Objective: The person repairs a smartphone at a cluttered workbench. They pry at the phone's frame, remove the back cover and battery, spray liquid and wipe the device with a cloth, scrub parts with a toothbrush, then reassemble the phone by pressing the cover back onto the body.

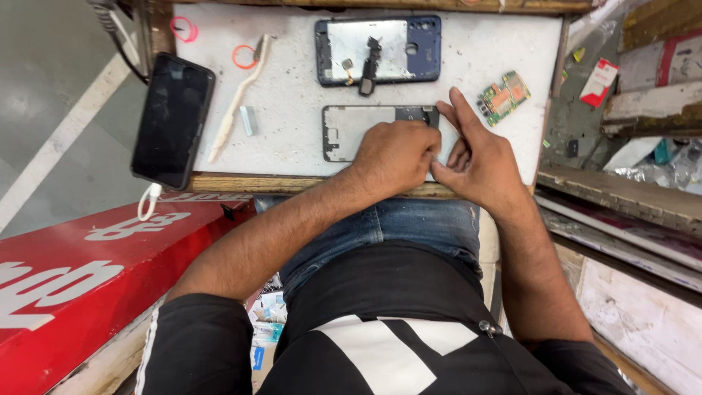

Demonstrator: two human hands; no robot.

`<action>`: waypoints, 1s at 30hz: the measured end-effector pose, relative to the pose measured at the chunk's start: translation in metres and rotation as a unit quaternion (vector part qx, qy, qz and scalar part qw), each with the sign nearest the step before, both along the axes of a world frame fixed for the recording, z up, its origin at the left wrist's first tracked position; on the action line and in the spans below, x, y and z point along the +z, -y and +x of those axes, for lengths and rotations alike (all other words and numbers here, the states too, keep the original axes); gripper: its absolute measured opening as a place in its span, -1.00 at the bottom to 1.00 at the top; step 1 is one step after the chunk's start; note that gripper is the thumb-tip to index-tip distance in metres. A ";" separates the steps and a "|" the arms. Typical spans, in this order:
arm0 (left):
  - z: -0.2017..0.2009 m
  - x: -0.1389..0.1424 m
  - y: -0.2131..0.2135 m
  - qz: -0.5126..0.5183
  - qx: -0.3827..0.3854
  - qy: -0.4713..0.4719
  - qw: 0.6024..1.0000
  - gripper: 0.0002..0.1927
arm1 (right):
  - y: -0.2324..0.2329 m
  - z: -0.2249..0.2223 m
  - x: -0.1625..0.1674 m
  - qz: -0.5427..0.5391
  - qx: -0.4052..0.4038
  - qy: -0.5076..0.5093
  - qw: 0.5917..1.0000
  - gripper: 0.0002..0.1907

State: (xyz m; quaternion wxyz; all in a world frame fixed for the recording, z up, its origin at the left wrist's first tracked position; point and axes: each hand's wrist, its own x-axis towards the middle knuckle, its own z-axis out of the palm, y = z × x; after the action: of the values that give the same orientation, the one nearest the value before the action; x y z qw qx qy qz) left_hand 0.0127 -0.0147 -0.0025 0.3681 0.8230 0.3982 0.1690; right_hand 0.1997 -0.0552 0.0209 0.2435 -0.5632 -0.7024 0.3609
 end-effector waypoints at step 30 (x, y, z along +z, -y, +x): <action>-0.143 0.025 0.023 0.017 0.351 -0.038 0.935 -0.91 | 0.022 0.003 0.023 0.125 0.003 0.167 0.978 -0.72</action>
State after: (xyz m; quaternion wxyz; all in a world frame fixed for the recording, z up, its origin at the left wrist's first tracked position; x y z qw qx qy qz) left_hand -0.1307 -0.0372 0.0221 0.2559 0.6426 0.6728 0.2625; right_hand 0.2028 -0.0773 0.0443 0.1901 -0.5781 -0.7748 0.1715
